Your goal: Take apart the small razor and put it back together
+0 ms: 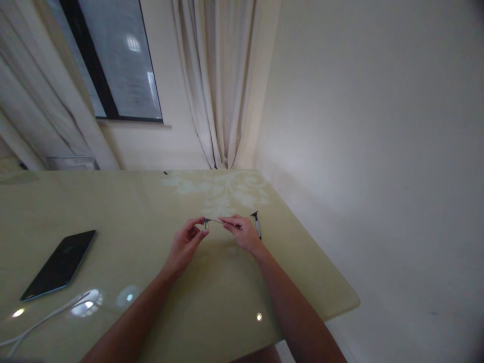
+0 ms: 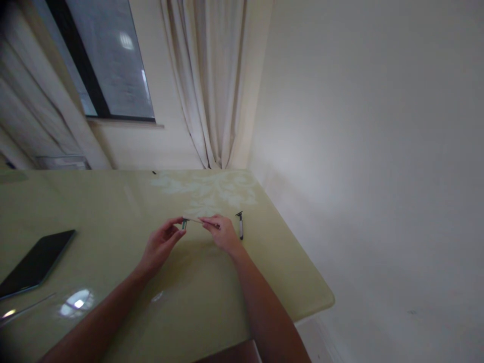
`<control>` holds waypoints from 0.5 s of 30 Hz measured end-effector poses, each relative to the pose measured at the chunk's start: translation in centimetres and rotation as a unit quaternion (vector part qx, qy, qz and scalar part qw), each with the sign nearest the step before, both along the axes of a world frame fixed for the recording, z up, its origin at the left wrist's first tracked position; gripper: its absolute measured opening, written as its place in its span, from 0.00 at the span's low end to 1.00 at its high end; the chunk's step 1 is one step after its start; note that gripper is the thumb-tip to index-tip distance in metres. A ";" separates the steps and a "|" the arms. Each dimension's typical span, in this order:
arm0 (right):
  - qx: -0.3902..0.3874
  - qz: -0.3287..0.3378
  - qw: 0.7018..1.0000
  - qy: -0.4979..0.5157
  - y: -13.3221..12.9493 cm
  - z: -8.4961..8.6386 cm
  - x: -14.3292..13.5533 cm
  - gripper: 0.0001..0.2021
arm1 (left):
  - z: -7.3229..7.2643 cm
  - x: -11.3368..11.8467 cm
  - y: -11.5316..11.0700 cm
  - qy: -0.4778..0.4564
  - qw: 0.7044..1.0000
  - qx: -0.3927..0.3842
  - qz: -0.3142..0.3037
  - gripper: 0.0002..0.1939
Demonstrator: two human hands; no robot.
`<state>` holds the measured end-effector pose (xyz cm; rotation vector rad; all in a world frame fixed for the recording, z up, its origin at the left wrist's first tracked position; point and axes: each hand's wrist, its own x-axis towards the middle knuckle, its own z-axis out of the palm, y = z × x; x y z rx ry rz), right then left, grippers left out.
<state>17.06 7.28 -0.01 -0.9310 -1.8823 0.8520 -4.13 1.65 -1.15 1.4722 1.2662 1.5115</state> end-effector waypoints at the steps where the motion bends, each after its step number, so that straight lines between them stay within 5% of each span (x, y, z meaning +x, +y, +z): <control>1: -0.001 0.003 1.000 -0.001 0.0 0.0 0.0 0.13 | -0.1 -0.1 0.0 0.001 1.000 -0.002 0.000 0.24; 15: -0.060 0.111 0.992 0.003 -0.1 0.2 0.4 0.13 | -0.4 -0.6 0.1 -0.029 0.999 -0.021 0.002 0.30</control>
